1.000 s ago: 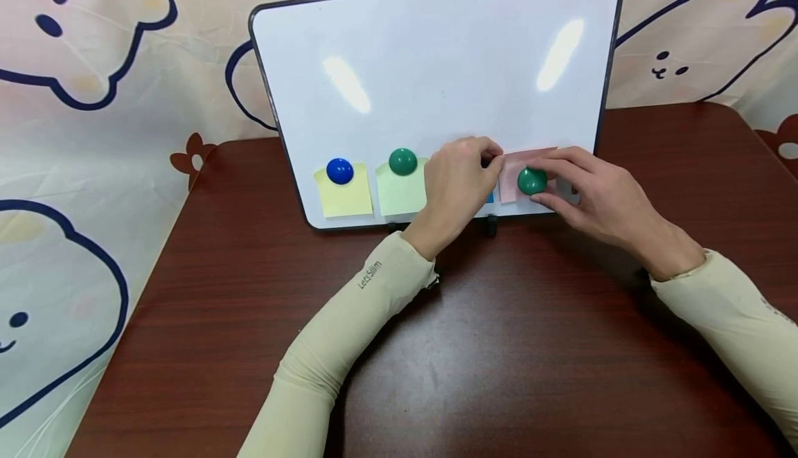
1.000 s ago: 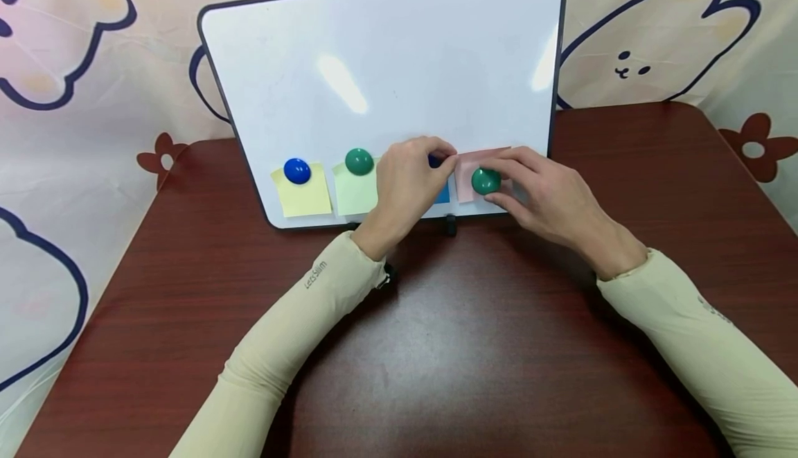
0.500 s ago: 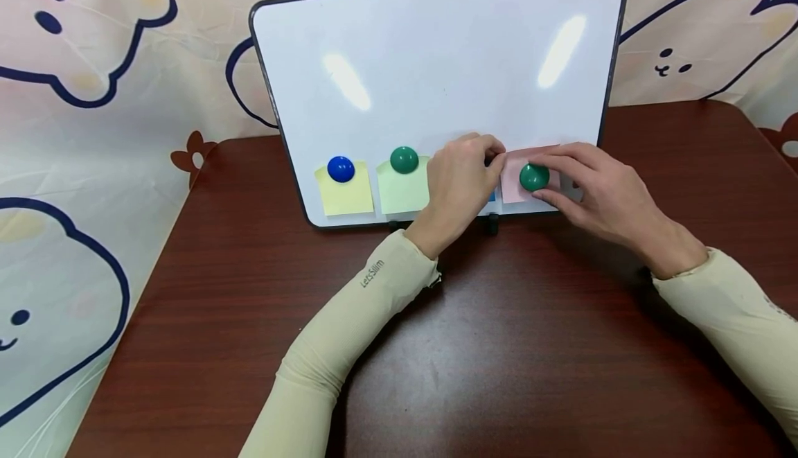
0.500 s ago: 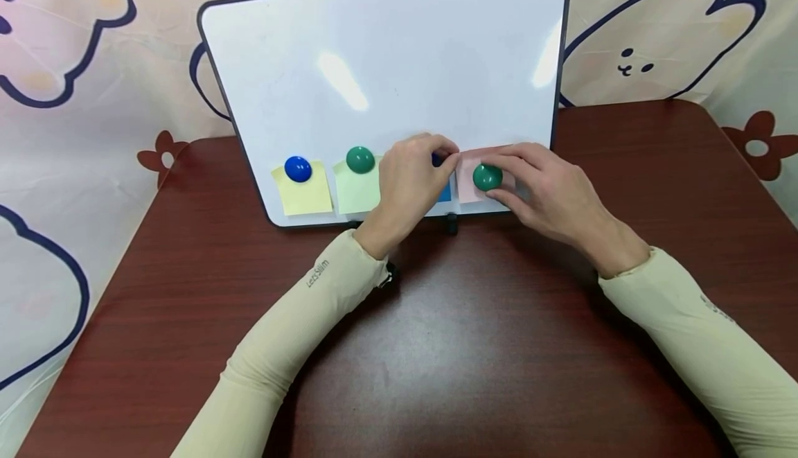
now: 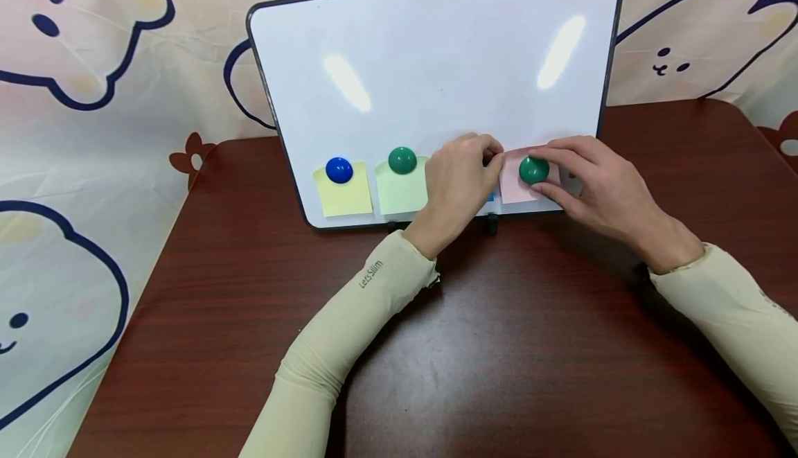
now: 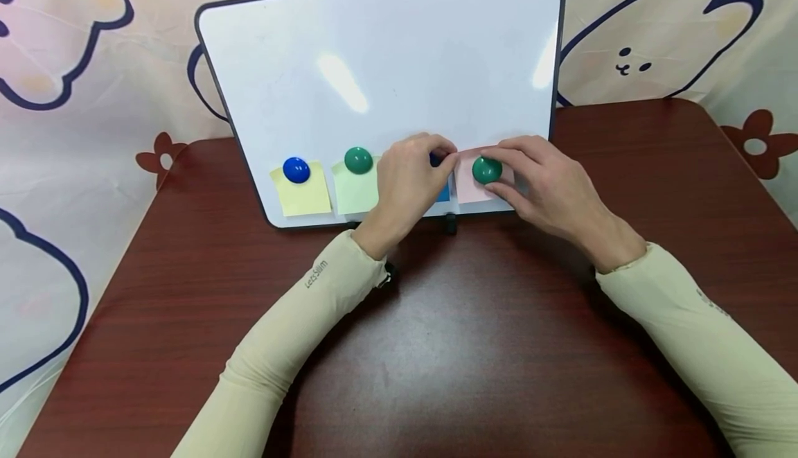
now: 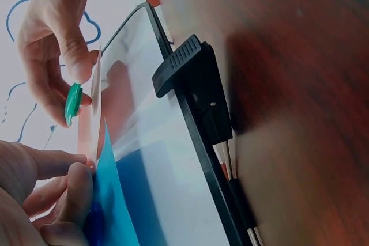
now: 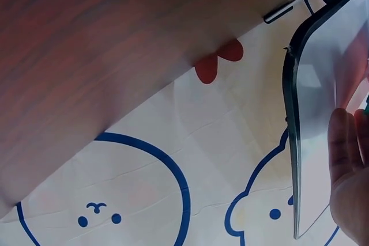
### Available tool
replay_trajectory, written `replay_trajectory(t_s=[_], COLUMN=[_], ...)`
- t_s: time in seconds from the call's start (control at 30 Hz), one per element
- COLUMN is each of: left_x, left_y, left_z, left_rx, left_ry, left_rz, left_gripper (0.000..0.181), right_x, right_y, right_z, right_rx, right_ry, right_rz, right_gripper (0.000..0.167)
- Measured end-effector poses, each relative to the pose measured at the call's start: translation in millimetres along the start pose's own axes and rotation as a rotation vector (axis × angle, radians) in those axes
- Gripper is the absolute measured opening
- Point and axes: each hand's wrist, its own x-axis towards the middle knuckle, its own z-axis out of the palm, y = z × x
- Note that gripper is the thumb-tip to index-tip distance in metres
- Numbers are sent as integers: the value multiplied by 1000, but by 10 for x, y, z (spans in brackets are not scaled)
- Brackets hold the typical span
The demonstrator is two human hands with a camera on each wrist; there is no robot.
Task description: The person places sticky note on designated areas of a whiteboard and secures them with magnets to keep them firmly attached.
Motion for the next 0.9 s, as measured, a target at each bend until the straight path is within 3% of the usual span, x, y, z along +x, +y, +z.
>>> replay_trajectory(t_s=[0.9], left_x=[-7], left_y=[3], left_z=[-5], left_rx=[-32], left_ry=[5], left_rz=[-4], left_gripper=[18], right_x=[92], right_y=[-7], right_z=[28], right_rx=[-12], right_ry=[11], right_rz=[36], right_gripper=[56])
